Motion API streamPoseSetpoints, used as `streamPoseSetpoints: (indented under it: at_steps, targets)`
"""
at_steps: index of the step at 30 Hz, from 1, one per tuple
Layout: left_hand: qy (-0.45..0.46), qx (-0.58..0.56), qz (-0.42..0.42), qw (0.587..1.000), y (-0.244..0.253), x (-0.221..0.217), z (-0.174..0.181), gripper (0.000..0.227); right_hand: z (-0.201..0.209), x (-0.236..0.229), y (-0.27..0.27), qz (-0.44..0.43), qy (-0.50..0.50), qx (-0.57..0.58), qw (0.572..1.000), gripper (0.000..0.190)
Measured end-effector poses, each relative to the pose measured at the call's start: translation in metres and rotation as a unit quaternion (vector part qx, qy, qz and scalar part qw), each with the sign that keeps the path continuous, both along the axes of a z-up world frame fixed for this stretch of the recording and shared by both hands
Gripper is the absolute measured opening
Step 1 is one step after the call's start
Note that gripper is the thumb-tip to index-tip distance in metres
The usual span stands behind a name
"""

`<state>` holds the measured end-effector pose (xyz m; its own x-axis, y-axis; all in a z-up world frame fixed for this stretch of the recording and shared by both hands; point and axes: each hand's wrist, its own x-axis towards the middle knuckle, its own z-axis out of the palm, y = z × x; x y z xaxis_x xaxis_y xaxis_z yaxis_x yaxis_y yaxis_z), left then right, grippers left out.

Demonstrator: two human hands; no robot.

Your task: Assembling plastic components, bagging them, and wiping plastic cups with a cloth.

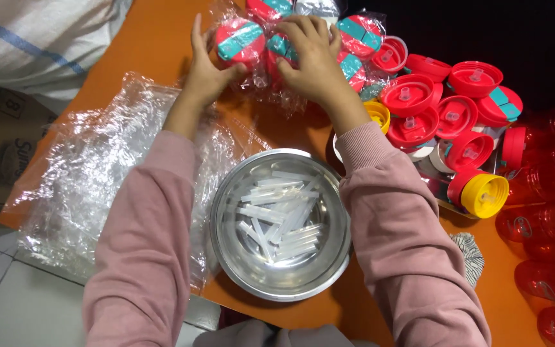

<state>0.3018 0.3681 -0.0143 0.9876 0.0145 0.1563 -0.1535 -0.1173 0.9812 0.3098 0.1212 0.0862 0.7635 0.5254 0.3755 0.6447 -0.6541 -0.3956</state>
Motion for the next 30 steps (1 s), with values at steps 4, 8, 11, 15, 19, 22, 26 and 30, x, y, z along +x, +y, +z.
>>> streamPoseSetpoints:
  at_steps: [4,8,11,15,19,22,26,30]
  targets:
    - [0.108,0.02,0.059,0.992,0.004,-0.012,0.031,0.117,-0.012,0.006,-0.007,-0.015,-0.029,0.026,0.999,0.038]
    - [0.153,0.125,0.127,0.972,0.007,-0.019,0.036,0.115,-0.004,-0.009,-0.027,-0.026,-0.012,0.025,0.999,0.033]
    - [0.08,0.225,0.141,0.961,0.01,-0.009,0.018,0.061,-0.001,-0.018,-0.046,-0.058,-0.028,0.074,0.995,0.028]
    - [0.246,0.059,0.093,0.963,-0.018,-0.032,0.042,0.094,0.012,-0.038,-0.049,-0.103,0.065,-0.004,0.993,0.04]
    - [0.214,-0.073,0.078,0.971,-0.031,-0.026,0.025,0.097,0.012,-0.046,-0.049,-0.123,0.109,-0.108,0.981,0.066]
    - [0.204,-0.102,0.09,0.97,-0.034,-0.019,0.018,0.092,0.003,-0.045,-0.048,-0.116,0.111,-0.16,0.974,0.06]
    - [0.189,-0.099,0.09,0.973,-0.036,-0.017,0.022,0.088,-0.025,-0.037,-0.049,-0.122,0.042,-0.17,0.977,0.055]
    - [0.18,-0.117,0.093,0.972,-0.035,-0.008,0.011,0.08,-0.033,-0.033,-0.05,-0.118,0.01,-0.164,0.979,0.054]
